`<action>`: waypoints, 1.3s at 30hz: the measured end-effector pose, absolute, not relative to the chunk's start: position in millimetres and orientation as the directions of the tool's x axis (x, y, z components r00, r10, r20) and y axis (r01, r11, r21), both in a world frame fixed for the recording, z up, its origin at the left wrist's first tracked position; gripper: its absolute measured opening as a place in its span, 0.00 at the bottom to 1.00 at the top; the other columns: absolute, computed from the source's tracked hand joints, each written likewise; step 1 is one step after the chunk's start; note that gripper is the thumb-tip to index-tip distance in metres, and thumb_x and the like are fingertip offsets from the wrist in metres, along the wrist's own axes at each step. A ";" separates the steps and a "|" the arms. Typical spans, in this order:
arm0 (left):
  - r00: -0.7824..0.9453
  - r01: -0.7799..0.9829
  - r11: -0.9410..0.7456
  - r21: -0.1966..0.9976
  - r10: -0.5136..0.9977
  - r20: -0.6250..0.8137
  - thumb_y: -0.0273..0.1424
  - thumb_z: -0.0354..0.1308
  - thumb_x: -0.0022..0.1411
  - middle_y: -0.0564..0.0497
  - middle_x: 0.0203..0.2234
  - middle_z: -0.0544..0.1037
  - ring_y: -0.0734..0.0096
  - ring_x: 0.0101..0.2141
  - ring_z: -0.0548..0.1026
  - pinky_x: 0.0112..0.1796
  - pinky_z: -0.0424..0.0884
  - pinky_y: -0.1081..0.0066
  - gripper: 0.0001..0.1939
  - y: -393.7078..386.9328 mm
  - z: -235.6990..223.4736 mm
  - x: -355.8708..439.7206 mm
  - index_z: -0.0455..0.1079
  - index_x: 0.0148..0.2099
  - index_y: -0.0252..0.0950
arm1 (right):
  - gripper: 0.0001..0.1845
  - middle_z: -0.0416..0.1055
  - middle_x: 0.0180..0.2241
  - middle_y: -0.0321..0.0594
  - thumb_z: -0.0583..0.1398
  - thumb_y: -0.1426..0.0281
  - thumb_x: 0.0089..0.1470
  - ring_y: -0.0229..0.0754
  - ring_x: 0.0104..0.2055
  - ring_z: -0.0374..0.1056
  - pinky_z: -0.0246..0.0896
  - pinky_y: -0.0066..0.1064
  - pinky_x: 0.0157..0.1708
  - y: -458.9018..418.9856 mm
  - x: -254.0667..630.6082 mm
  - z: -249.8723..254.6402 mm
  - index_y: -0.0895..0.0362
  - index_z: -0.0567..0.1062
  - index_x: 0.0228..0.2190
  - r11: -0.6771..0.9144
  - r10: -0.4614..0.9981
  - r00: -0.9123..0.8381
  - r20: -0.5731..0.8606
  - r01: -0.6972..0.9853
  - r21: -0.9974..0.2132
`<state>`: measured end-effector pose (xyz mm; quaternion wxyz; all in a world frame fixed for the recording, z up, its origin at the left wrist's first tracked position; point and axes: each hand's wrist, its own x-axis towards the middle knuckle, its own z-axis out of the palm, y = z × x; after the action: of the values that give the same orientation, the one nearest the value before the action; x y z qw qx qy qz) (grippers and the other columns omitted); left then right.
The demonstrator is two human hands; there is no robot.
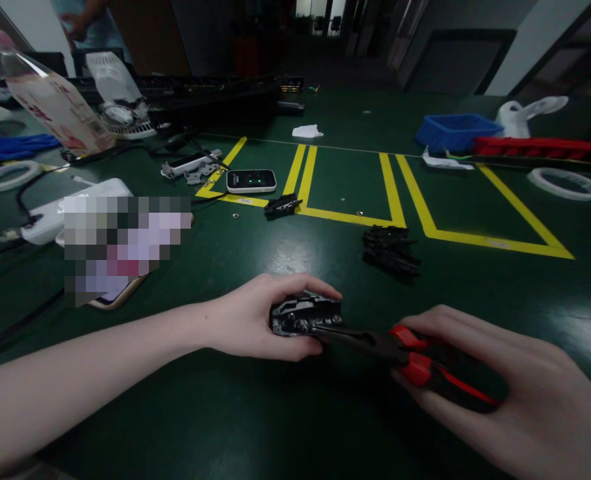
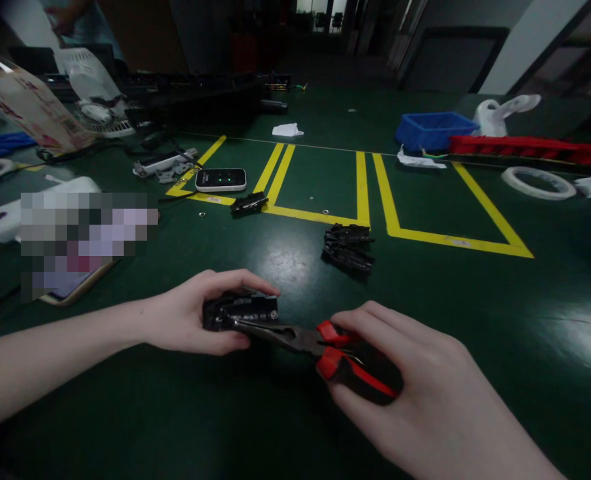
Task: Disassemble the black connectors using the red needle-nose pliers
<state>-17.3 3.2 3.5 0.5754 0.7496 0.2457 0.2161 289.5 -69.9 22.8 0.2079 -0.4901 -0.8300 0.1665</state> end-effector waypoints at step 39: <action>0.833 0.148 -0.372 0.916 0.546 0.087 0.31 0.68 0.61 0.48 0.35 0.87 0.70 0.30 0.80 0.32 0.75 0.75 0.22 3.3 7.2 -15.9 0.80 0.57 0.30 | 0.11 0.83 0.38 0.35 0.67 0.60 0.54 0.46 0.32 0.80 0.74 0.35 0.28 -72.4 284.3 27.5 0.44 0.82 0.41 0.344 0.933 -0.348 0.095 0.782 -0.520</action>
<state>-15.9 3.3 7.2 0.5171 0.8058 0.2153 0.1921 284.3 -72.4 27.5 0.1921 -0.5378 -0.7970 0.1968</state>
